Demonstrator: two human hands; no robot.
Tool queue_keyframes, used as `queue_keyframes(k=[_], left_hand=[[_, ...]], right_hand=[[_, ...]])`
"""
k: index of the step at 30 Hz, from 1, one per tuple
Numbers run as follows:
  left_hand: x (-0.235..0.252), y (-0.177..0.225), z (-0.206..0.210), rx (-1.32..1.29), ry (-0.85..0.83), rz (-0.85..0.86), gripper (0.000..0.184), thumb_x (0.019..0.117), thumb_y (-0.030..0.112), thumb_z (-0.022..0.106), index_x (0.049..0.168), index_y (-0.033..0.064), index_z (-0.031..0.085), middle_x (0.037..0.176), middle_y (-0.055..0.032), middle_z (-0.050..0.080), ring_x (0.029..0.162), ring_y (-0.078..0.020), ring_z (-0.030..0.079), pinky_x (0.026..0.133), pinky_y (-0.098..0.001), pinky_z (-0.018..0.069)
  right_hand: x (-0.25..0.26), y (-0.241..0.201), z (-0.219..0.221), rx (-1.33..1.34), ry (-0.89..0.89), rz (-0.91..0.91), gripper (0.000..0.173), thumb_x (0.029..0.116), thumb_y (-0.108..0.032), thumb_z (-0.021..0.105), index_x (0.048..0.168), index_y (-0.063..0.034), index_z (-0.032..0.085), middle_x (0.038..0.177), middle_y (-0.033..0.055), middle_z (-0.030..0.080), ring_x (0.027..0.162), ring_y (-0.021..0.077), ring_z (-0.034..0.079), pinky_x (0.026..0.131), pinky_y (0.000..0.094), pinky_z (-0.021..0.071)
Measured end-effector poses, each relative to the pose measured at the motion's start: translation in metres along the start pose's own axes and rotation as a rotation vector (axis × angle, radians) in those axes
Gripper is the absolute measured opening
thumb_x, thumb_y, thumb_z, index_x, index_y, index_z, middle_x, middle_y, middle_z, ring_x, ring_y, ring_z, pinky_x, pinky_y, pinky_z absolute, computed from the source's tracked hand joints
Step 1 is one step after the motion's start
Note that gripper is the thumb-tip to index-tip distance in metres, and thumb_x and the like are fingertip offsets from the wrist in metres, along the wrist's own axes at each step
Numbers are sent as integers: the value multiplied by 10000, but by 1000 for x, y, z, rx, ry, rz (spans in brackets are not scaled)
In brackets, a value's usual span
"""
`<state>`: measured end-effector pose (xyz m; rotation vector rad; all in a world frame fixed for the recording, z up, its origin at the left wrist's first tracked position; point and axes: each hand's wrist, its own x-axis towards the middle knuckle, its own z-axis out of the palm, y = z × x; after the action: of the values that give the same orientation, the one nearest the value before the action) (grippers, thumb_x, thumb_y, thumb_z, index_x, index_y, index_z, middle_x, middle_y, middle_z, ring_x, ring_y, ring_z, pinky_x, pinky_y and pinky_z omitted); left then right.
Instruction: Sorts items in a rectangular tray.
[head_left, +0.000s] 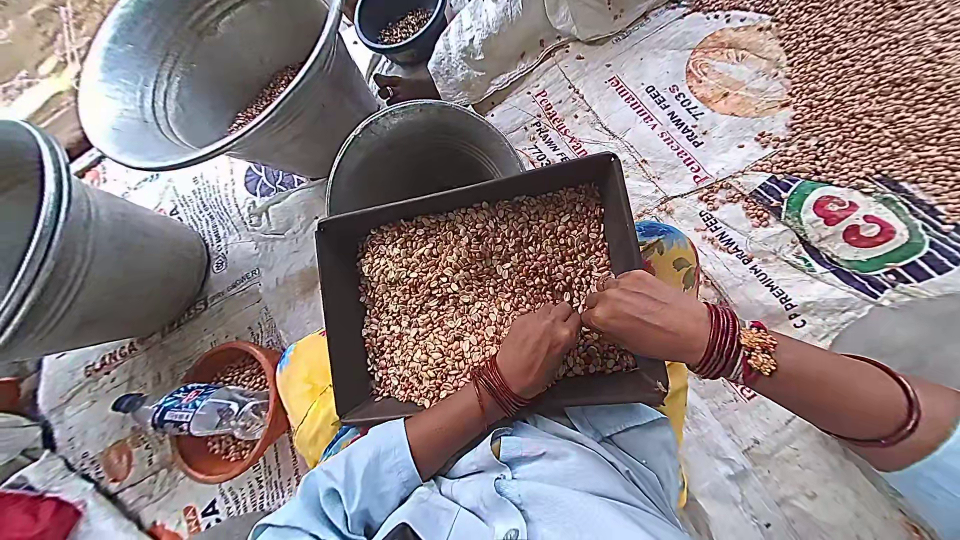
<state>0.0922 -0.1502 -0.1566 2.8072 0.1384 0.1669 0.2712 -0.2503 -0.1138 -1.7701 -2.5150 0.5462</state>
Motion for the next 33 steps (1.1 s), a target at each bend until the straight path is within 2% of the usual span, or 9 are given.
queue_keyframes(k=[3, 8, 13, 18, 21, 25, 29, 31, 33], left_hand=[[-3, 0, -1, -22, -14, -8, 165, 973, 62, 577, 914, -18, 708, 833, -167, 670, 732, -323, 716, 567, -419, 574], [-5, 5, -2, -17, -41, -88, 163, 951, 110, 628, 948, -31, 709, 848, -180, 688, 770, -342, 726, 599, -437, 581], [-7, 7, 3, 10, -40, -114, 202, 975, 149, 600, 957, -24, 704, 863, -180, 693, 776, -337, 729, 599, -429, 582], [-4, 8, -1, -4, -132, -102, 208, 975, 113, 539, 986, -36, 684, 904, -190, 694, 818, -344, 730, 619, -438, 577], [-2, -2, -8, -108, -55, -152, 198, 966, 135, 591, 1008, -23, 702, 915, -186, 716, 827, -349, 737, 664, -484, 590], [0, -28, -20, -77, 174, -198, 137, 941, 117, 623, 984, 32, 722, 830, -128, 712, 717, -288, 713, 620, -441, 580], [1, -25, -18, -112, 116, -175, 152, 968, 114, 614, 991, 41, 745, 887, -131, 736, 770, -293, 735, 661, -444, 598], [3, -21, -12, -88, 54, -166, 163, 971, 112, 611, 990, 25, 748, 879, -154, 722, 784, -323, 735, 666, -463, 598], [5, -16, -11, -68, -31, -187, 177, 979, 113, 608, 1018, 6, 744, 913, -185, 721, 834, -358, 736, 695, -492, 594]], right_hand=[[1, -4, 2, -12, -38, 21, 118, 933, -57, 649, 839, 12, 669, 736, 156, 645, 685, 347, 663, 588, 474, 495], [2, -9, 8, -31, -57, 41, 104, 935, 20, 582, 846, 30, 635, 744, 173, 636, 714, 366, 668, 606, 477, 500], [2, -9, 6, -26, -91, 48, 84, 925, 18, 589, 856, 30, 636, 752, 176, 636, 720, 369, 671, 599, 480, 498], [4, -8, -2, 33, -205, 89, 131, 959, -72, 579, 949, 41, 644, 836, 194, 653, 794, 385, 671, 662, 513, 496], [2, -1, -10, 92, -125, 116, 161, 956, -144, 605, 966, 5, 663, 809, 160, 652, 747, 348, 669, 621, 501, 489], [-2, 9, -12, 28, 219, 131, 120, 891, -195, 662, 894, -77, 684, 710, 63, 629, 624, 246, 651, 508, 411, 480], [1, 10, -8, -52, 335, 170, 102, 885, -130, 655, 945, -61, 698, 771, 93, 655, 661, 278, 677, 501, 410, 501], [0, 7, -7, -66, 314, 174, 114, 903, -101, 644, 990, -60, 705, 813, 104, 664, 693, 291, 682, 514, 411, 504], [-4, 5, -9, -22, 203, 141, 122, 926, -78, 641, 999, -62, 737, 835, 115, 690, 744, 301, 698, 580, 432, 535]])
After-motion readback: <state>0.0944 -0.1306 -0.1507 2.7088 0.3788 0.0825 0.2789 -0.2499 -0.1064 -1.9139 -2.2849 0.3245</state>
